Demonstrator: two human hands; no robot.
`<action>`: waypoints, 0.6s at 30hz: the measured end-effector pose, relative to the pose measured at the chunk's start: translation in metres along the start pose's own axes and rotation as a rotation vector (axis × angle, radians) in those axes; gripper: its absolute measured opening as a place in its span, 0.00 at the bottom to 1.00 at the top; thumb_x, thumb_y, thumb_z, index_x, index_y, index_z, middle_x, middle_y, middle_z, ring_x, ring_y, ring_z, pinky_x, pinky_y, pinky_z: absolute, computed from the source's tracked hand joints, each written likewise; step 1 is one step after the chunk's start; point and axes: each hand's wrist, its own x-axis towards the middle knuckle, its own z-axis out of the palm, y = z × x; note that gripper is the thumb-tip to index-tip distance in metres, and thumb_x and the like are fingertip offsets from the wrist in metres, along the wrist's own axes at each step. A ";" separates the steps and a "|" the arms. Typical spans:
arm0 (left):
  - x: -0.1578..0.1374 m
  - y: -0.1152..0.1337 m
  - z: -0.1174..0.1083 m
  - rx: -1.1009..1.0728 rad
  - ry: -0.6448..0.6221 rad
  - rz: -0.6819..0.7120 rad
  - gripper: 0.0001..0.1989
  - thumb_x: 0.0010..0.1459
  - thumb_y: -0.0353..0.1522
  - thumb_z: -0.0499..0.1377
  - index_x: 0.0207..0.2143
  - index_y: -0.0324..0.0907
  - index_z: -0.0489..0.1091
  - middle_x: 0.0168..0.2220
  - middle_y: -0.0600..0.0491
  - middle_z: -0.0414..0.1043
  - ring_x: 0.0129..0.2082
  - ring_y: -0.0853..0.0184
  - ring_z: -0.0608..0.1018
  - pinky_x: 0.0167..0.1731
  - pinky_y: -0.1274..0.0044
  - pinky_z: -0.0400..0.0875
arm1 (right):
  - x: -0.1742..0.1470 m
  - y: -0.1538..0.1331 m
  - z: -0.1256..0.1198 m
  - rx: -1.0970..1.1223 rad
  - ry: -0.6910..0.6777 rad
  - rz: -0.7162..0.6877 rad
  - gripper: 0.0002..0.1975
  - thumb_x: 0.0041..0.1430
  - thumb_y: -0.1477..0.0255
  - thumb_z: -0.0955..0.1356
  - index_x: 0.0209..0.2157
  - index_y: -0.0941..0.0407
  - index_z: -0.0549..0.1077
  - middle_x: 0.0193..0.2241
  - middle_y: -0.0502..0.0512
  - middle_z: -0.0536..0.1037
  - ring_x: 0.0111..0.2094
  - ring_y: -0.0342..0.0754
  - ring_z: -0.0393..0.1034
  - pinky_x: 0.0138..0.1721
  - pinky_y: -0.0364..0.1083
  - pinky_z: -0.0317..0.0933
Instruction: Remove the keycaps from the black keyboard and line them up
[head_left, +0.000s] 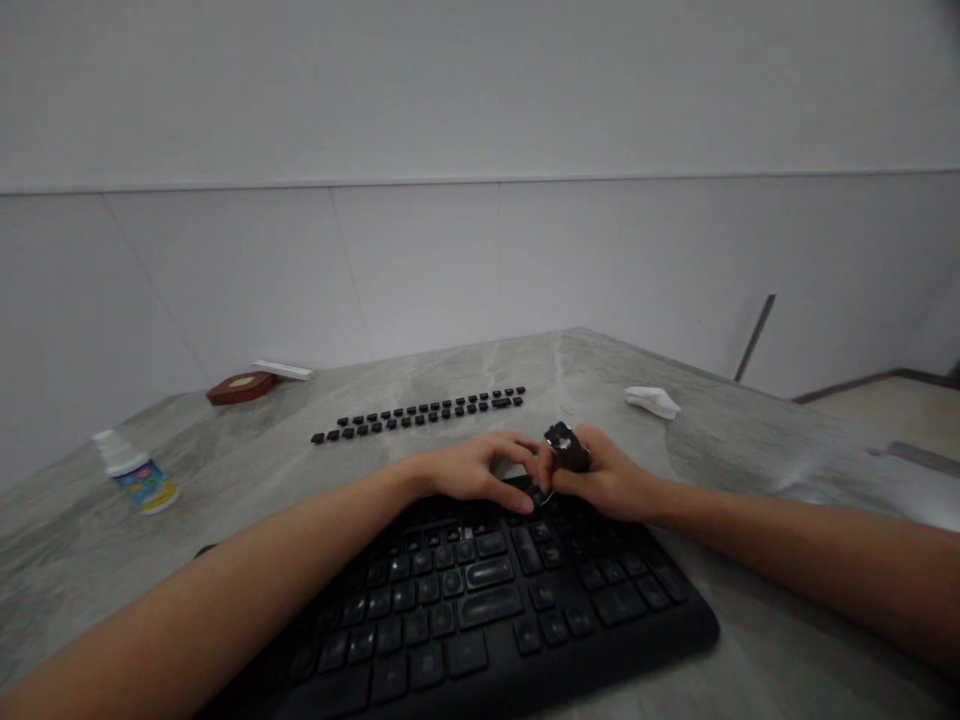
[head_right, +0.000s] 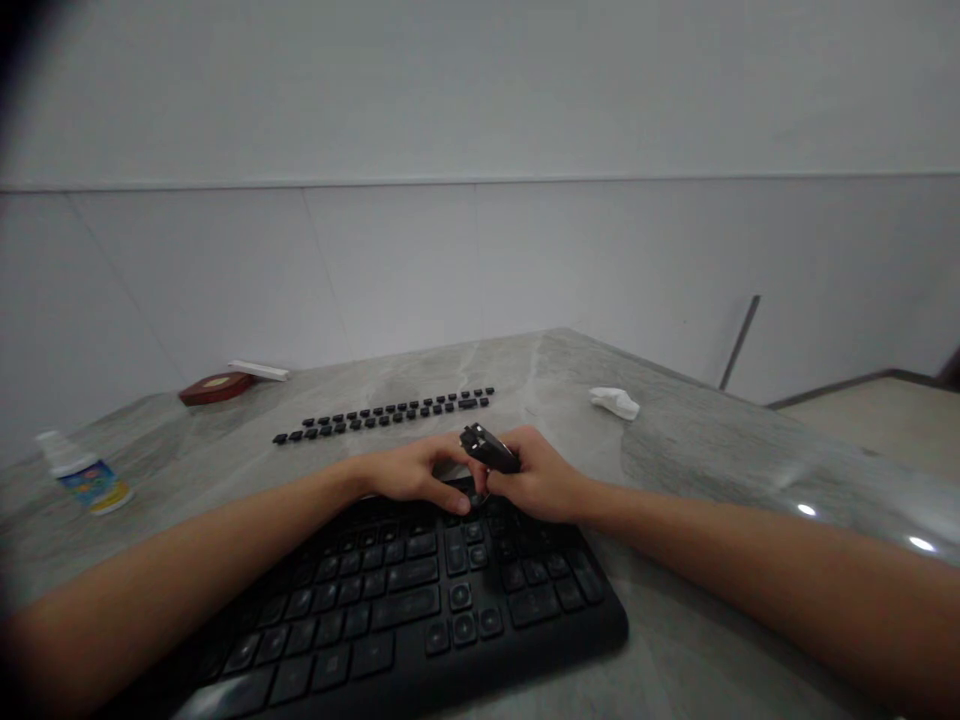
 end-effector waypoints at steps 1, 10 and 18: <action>0.000 0.000 0.000 -0.004 0.004 0.003 0.08 0.51 0.36 0.65 0.35 0.45 0.74 0.52 0.55 0.70 0.54 0.61 0.68 0.60 0.66 0.54 | 0.000 0.000 0.000 0.002 -0.003 -0.012 0.07 0.47 0.77 0.63 0.21 0.57 0.72 0.19 0.48 0.71 0.24 0.42 0.64 0.29 0.43 0.58; 0.001 -0.002 0.001 -0.136 0.061 -0.063 0.05 0.53 0.34 0.61 0.32 0.43 0.73 0.40 0.54 0.72 0.46 0.63 0.72 0.55 0.69 0.60 | -0.003 0.000 0.000 0.031 0.069 -0.033 0.07 0.50 0.76 0.63 0.24 0.57 0.73 0.21 0.48 0.71 0.25 0.42 0.64 0.30 0.43 0.58; 0.003 -0.010 0.008 -0.014 0.405 -0.235 0.05 0.54 0.32 0.59 0.30 0.39 0.72 0.36 0.51 0.75 0.38 0.65 0.74 0.43 0.72 0.67 | 0.002 0.001 0.003 -0.129 0.201 0.139 0.09 0.49 0.75 0.62 0.26 0.57 0.74 0.21 0.48 0.70 0.25 0.43 0.63 0.30 0.43 0.57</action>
